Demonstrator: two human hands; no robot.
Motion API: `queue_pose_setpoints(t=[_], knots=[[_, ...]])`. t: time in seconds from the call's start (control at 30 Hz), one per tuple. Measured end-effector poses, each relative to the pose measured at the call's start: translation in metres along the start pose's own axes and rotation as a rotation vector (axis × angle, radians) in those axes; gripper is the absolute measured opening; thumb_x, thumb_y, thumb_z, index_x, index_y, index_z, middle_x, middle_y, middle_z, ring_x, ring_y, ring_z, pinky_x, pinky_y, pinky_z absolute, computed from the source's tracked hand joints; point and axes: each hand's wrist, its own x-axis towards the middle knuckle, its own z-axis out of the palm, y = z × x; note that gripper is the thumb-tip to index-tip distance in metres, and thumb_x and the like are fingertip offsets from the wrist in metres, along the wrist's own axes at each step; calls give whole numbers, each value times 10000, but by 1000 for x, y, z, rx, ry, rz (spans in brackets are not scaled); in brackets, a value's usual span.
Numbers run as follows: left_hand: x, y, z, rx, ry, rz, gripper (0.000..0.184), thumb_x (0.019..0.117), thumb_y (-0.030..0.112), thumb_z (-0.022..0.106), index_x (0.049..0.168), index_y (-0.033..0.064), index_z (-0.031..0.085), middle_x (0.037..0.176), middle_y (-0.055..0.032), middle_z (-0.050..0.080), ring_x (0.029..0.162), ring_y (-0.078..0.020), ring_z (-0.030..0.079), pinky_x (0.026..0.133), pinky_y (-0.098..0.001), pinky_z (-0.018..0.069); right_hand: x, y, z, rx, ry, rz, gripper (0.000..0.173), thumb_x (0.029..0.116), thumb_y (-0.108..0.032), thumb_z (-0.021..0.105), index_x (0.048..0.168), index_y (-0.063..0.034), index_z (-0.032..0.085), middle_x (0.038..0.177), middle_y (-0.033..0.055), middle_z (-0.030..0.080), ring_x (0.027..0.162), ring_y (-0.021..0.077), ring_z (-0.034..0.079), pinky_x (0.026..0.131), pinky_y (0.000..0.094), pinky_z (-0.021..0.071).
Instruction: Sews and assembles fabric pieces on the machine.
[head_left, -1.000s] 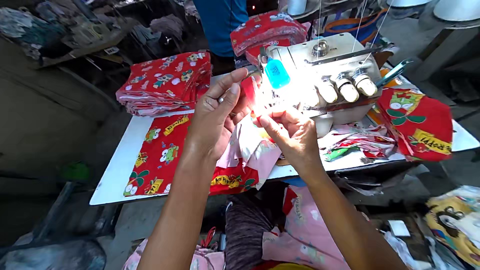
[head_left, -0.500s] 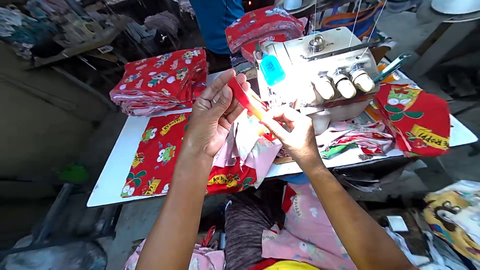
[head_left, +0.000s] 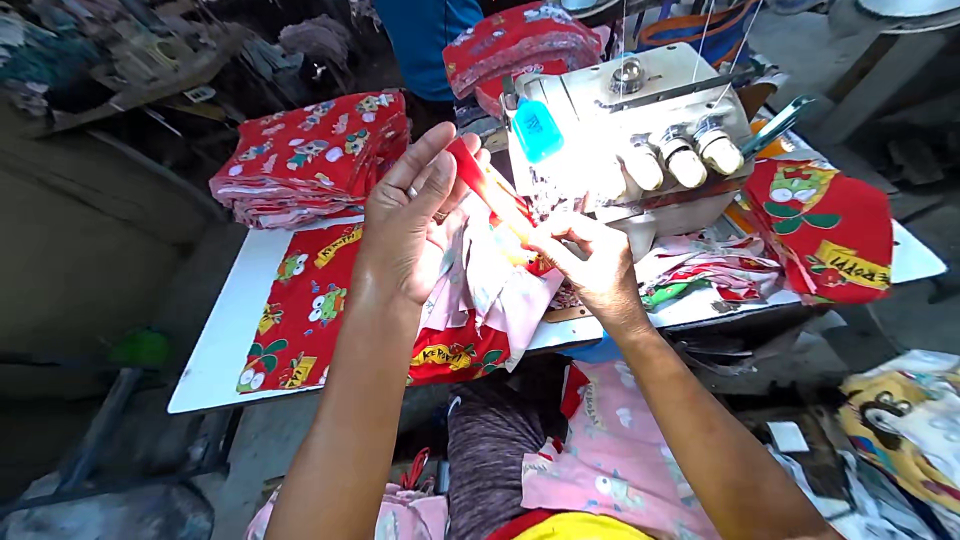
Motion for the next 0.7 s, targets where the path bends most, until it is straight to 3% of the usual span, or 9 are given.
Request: queue_pose_setpoints(t=[0.17,0.23,0.3,0.37,0.57,0.7], knots=[[-16,3,2,-64,-44,-27,273,1074,54,470,1281,147,621,1088,15,736,910,-84,731,831,-229,610,-3,-12,-6,21,-32,40,273,923,-45,726,1186,7,675,989,39,742,914,32,697,826,191,575],[-34,6,5,15,-161,63,271,1088,98,445,1295,124,617,1117,12,739,961,-91,729,867,-238,605,-8,-32,-13,4,-100,38,195,966,-95,692,1145,-18,705,1029,26,740,934,23,696,832,184,578],[-54,3,7,155,-288,208,288,1087,234,488,1286,96,644,1170,23,742,1052,-99,712,947,-272,580,-16,-60,-22,-104,-134,16,179,982,-167,684,1108,-51,738,1015,-6,745,901,-15,685,795,155,561],[-73,-6,7,257,-387,268,466,1087,419,447,1366,87,618,1256,34,706,1127,-89,675,988,-267,547,-26,-80,-29,-156,-126,6,183,966,-180,704,1093,-56,748,1015,-21,744,870,-32,676,772,136,565],[-84,-49,8,90,-376,101,672,1069,595,270,1478,124,518,1236,49,705,1104,-51,672,965,-225,539,-49,-78,-34,-89,-70,20,155,934,-49,708,1067,28,730,979,31,751,931,20,713,862,173,590],[-78,-60,8,-71,-483,104,730,1038,649,283,1492,121,502,1269,26,683,1116,-84,675,949,-263,562,-54,-75,-34,-52,-53,85,155,945,-40,698,1084,25,722,986,21,748,906,15,711,843,171,596]])
